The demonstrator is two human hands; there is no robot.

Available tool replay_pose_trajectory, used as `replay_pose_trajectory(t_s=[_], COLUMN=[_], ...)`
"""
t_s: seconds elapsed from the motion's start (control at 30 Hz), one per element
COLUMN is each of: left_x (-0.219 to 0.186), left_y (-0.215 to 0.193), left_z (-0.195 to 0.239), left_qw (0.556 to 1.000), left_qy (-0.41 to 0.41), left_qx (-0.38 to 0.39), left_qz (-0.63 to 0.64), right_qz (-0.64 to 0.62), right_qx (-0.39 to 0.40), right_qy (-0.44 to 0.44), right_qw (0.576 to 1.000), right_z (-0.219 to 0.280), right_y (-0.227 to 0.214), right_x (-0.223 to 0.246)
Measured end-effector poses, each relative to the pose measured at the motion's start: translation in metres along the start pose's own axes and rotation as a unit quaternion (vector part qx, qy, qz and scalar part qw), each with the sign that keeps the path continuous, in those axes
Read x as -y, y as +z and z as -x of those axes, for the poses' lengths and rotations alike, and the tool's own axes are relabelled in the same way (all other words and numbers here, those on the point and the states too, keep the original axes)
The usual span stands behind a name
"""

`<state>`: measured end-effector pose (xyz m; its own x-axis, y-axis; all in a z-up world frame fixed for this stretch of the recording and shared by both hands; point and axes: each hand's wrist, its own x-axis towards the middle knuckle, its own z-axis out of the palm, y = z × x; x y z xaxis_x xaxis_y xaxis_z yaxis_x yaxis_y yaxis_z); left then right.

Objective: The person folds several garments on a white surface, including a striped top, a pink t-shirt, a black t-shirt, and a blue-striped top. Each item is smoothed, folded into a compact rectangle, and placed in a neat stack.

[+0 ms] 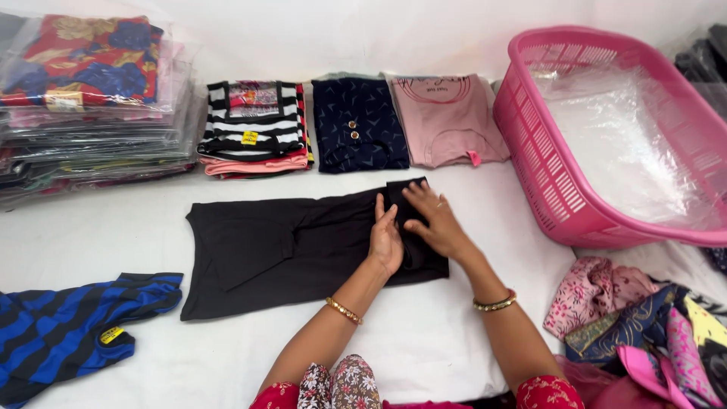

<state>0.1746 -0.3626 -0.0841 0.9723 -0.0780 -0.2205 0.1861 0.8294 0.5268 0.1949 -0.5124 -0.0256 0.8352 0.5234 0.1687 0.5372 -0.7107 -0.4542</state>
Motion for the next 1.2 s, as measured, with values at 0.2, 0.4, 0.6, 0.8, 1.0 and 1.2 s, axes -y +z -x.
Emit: replay_pose_trajectory(t_s=[0.2, 0.4, 0.6, 0.8, 1.0, 1.2], left_x=[-0.007, 0.005, -0.011, -0.003, -0.01, -0.019], left_y=[0.012, 0.004, 0.014, 0.014, 0.014, 0.008], left_z=[0.014, 0.007, 0.016, 0.02, 0.024, 0.012], left_qw=[0.996, 0.988, 0.983, 0.982, 0.971, 0.97], left_qy=[-0.008, -0.036, -0.048, -0.05, -0.072, -0.011], left_qx=[0.046, 0.062, 0.039, 0.044, 0.037, 0.017], left_qz=[-0.073, -0.135, -0.171, -0.176, -0.226, -0.243], right_qz=[-0.028, 0.05, 0.091, 0.148, 0.157, 0.087], right_qx=[-0.001, 0.023, -0.067, -0.002, 0.064, 0.031], right_qy=[0.061, 0.059, 0.035, 0.103, 0.165, 0.112], right_qw=[0.998, 0.997, 0.993, 0.984, 0.972, 0.989], right_z=[0.047, 0.081, 0.09, 0.097, 0.095, 0.083], right_y=[-0.058, -0.043, -0.045, -0.043, -0.055, -0.073], right_x=[0.033, 0.061, 0.054, 0.051, 0.061, 0.066])
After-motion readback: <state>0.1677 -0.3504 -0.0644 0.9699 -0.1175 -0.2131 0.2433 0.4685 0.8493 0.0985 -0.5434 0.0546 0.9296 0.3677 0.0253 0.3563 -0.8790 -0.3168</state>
